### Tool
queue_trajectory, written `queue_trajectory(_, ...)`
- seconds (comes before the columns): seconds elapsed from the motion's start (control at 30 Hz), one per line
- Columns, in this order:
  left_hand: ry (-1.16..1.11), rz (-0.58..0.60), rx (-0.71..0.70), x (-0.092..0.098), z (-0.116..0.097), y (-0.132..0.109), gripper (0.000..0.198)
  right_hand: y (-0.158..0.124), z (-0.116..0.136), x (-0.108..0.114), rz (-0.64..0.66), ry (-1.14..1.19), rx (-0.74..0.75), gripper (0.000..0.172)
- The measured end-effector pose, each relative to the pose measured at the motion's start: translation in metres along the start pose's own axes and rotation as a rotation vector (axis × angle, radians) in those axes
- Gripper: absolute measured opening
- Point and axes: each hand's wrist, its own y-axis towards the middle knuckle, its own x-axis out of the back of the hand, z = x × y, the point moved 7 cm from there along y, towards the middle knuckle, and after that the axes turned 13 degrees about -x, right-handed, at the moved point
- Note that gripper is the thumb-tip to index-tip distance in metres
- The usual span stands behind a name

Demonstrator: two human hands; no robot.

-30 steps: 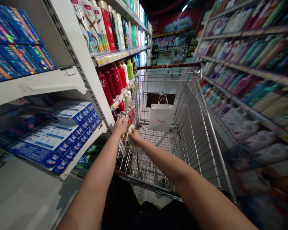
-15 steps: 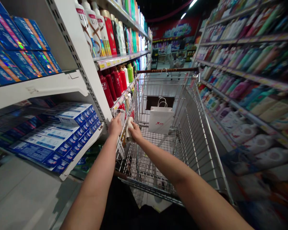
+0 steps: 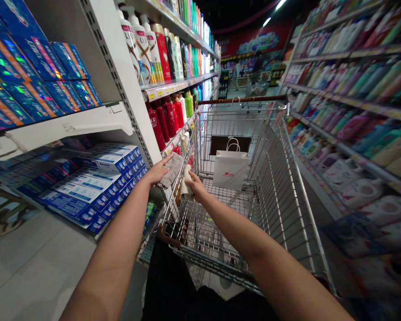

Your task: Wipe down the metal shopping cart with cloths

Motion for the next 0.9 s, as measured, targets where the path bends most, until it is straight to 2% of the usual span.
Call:
queue_trajectory(0.1,0.003,0.127,0.069,-0.011,-0.006,-0.004,0.08,-0.003,0.001,-0.003,-0.001,0.019,0.002,0.067)
queue_trajectory(0.17,0.001,0.159,0.106,-0.017,-0.006,-0.003,0.081,-0.006,0.001,-0.005,-0.002,0.026,0.001,0.064)
queue_trajectory(0.27,-0.034,0.134,0.158,-0.025,0.002,0.0,0.077,-0.008,0.0,-0.009,0.015,0.033,0.009,0.065)
queue_trajectory(0.37,-0.053,0.078,0.125,-0.032,0.009,0.003,0.07,-0.009,0.0,-0.01,0.034,0.05,0.037,0.065)
queue_trajectory(0.47,0.104,0.064,0.042,-0.039,0.008,0.0,0.062,-0.007,-0.002,-0.009,0.046,0.052,0.036,0.068)
queue_trajectory(0.57,0.254,0.091,0.027,-0.043,0.007,-0.007,0.067,-0.004,-0.002,-0.004,0.034,0.017,0.058,0.071)
queue_trajectory(0.63,0.257,0.058,0.034,-0.038,0.006,-0.011,0.066,-0.003,0.001,0.0,0.006,-0.027,0.093,0.072)
queue_trajectory(0.73,0.173,-0.124,0.025,-0.016,0.002,-0.013,0.062,-0.005,0.018,0.006,-0.032,-0.077,0.192,0.077)
queue_trajectory(0.8,0.11,-0.248,0.007,-0.001,-0.001,-0.014,0.066,-0.01,0.04,0.005,-0.036,-0.101,0.304,0.08)
queue_trajectory(0.9,0.021,-0.273,-0.025,0.006,-0.007,-0.013,0.066,-0.029,0.079,-0.007,0.012,-0.166,0.486,0.076)
